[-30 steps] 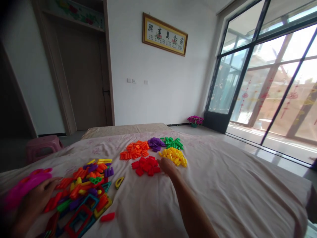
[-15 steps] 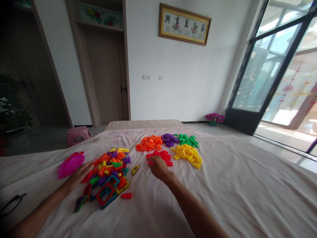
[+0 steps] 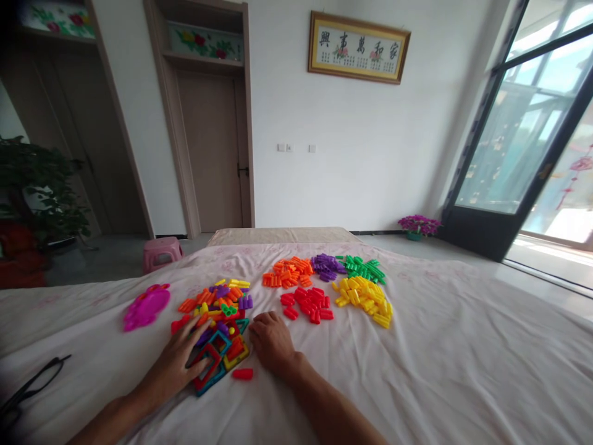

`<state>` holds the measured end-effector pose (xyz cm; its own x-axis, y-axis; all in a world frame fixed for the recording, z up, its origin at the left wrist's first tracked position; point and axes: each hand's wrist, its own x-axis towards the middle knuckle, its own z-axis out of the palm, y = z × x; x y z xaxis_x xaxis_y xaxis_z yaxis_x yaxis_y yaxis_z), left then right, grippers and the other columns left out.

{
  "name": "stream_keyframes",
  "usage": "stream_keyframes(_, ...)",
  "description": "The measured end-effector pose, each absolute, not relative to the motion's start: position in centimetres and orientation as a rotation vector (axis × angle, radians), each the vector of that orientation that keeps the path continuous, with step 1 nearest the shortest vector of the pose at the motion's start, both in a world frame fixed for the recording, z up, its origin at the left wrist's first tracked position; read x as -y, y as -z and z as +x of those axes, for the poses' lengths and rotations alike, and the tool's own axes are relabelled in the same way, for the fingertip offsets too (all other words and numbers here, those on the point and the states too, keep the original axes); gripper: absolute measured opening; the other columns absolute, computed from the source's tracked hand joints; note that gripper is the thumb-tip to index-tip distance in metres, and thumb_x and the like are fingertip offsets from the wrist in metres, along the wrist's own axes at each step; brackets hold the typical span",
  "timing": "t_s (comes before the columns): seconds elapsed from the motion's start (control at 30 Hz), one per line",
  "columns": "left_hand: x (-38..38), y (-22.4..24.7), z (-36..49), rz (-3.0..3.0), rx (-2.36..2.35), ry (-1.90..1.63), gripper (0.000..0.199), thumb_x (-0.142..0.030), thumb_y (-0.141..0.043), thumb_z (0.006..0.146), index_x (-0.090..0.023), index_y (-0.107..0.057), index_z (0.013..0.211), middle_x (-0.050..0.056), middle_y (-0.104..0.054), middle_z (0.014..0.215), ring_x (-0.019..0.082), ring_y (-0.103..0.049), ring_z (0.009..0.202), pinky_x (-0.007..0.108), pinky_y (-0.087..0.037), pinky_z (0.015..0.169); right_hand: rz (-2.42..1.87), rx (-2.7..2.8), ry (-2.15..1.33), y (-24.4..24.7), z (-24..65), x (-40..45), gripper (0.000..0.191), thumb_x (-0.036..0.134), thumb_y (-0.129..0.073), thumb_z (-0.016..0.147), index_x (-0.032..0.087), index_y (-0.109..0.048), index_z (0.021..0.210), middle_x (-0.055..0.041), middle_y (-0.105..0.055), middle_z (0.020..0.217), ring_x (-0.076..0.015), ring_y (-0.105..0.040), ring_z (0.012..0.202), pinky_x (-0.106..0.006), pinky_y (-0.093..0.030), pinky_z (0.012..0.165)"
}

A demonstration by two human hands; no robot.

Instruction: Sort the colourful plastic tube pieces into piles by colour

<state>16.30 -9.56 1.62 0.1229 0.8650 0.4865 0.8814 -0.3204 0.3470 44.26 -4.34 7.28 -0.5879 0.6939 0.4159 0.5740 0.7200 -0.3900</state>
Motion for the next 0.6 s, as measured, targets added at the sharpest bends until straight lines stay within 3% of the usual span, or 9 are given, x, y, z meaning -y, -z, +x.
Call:
stream_keyframes(0.2,7.3,-3.3,17.8,-2.408,1.805,1.033,0.050,-0.039,-0.057,0.083,-0.027,-0.061,0.131,0.012,-0.046,0.146,0.032,-0.040,0.136,0.051,-0.037,0.111,-0.984,2.328,-0.282,-7.0,44.3,4.0,0.021,0.026,-0.046,0.097,0.021,-0.067,0.099,-0.0041,-0.067,0.096,-0.0171,-0.056,0.092,-0.029,-0.041,0.084)
stream_keyframes(0.33,6.6,-4.1,18.3,-2.381,1.870,1.163,0.039,-0.042,-0.052,0.087,-0.025,-0.070,0.117,0.010,-0.054,0.138,0.027,-0.049,0.129,0.044,-0.040,0.110,-0.989,2.287,-0.268,-6.7,44.4,3.9,0.021,0.028,-0.046,0.098,0.020,-0.065,0.103,-0.0052,-0.067,0.101,-0.0179,-0.056,0.094,-0.030,-0.041,0.085)
stream_keyframes(0.6,6.7,-5.0,16.5,-1.965,2.023,1.457,0.038,-0.039,-0.040,0.092,-0.020,-0.072,0.100,0.009,-0.067,0.115,0.021,-0.057,0.116,0.036,-0.041,0.107,-0.944,2.279,-0.296,-6.6,44.5,3.8,0.021,0.027,-0.048,0.096,0.022,-0.066,0.107,-0.0057,-0.067,0.104,-0.0181,-0.056,0.098,-0.031,-0.042,0.088)
